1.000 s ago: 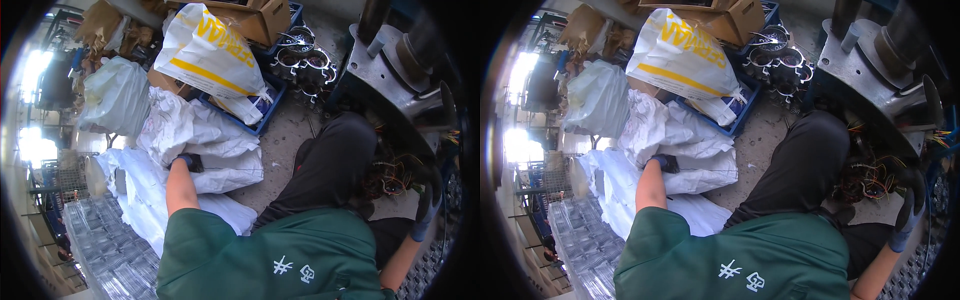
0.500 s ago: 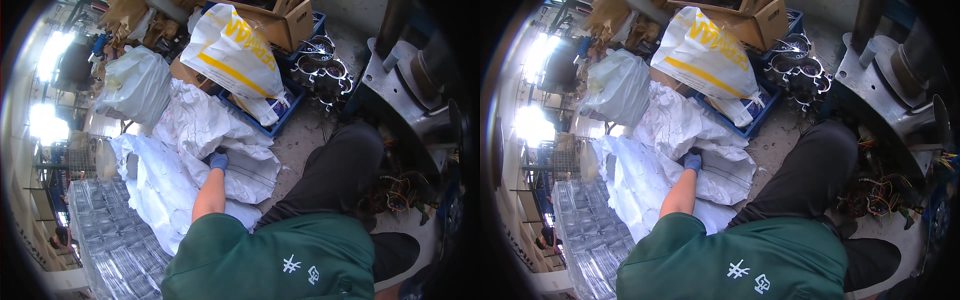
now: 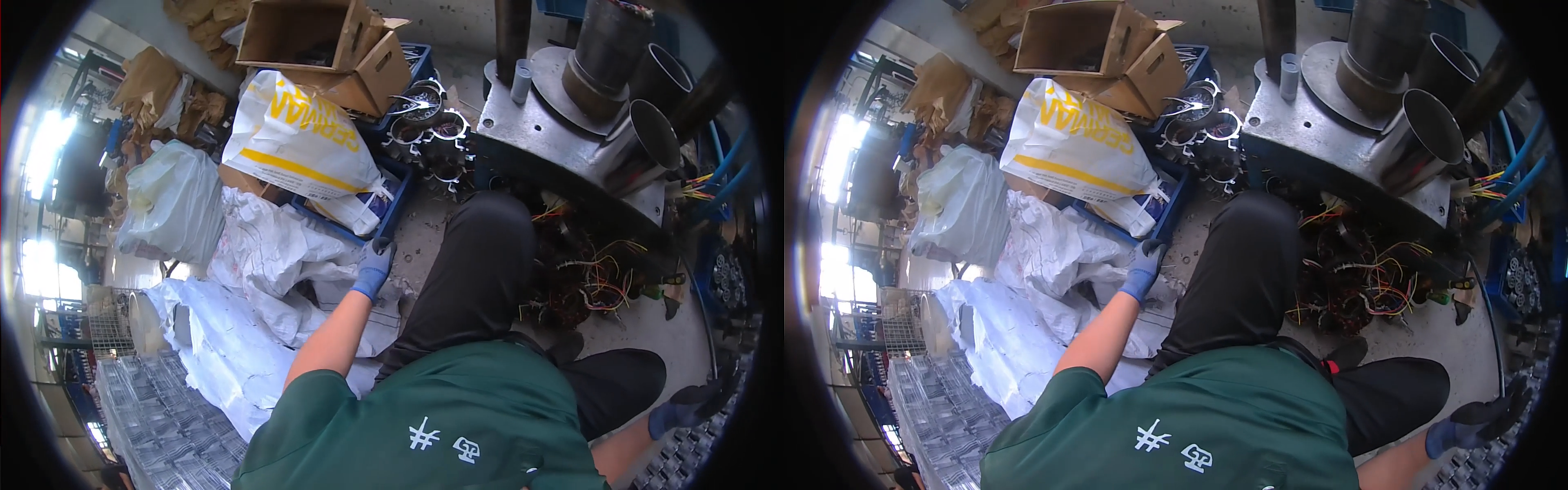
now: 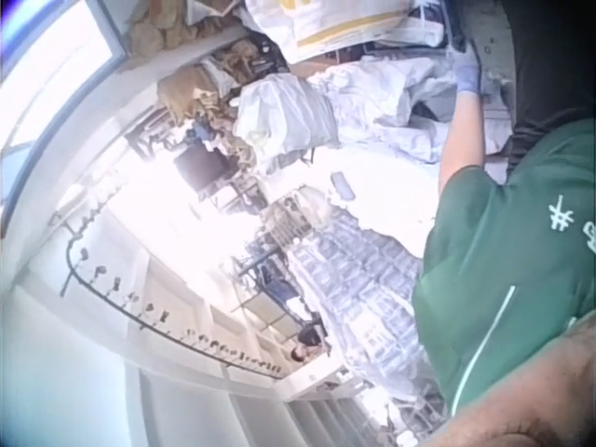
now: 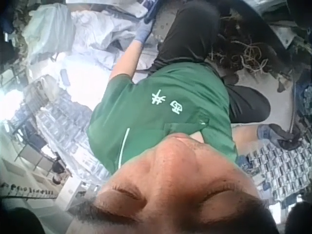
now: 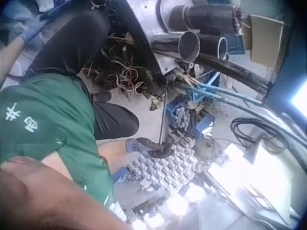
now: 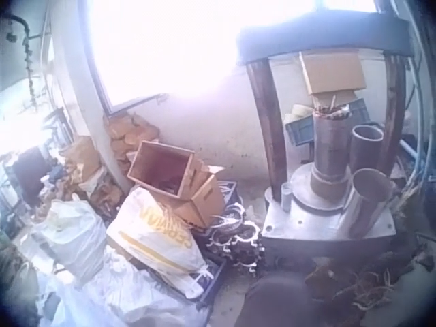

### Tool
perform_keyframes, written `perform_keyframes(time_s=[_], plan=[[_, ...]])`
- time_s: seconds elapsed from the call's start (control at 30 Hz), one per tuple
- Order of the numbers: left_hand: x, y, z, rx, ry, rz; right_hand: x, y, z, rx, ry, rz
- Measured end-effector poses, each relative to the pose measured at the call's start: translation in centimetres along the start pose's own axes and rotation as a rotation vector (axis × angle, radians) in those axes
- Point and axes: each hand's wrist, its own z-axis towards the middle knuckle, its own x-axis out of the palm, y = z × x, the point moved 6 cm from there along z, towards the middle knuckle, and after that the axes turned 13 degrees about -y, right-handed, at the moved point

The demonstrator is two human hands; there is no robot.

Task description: Assembling components of an electrical motor using an industrial press and hand tools.

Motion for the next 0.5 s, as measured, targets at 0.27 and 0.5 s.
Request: perform_keyframes(time_s=[0.27, 0.5], plan=[[-2.3, 7.3, -3.4, 0.256, 0.619, 0.801, 0.5, -0.4, -0.5, 0.060, -0.075, -0.313], [2.2, 17.2, -11.9, -0.030, 0.685, 0.506, 2.4, 0.4, -0.4, 0.041, 0.057, 0.017]])
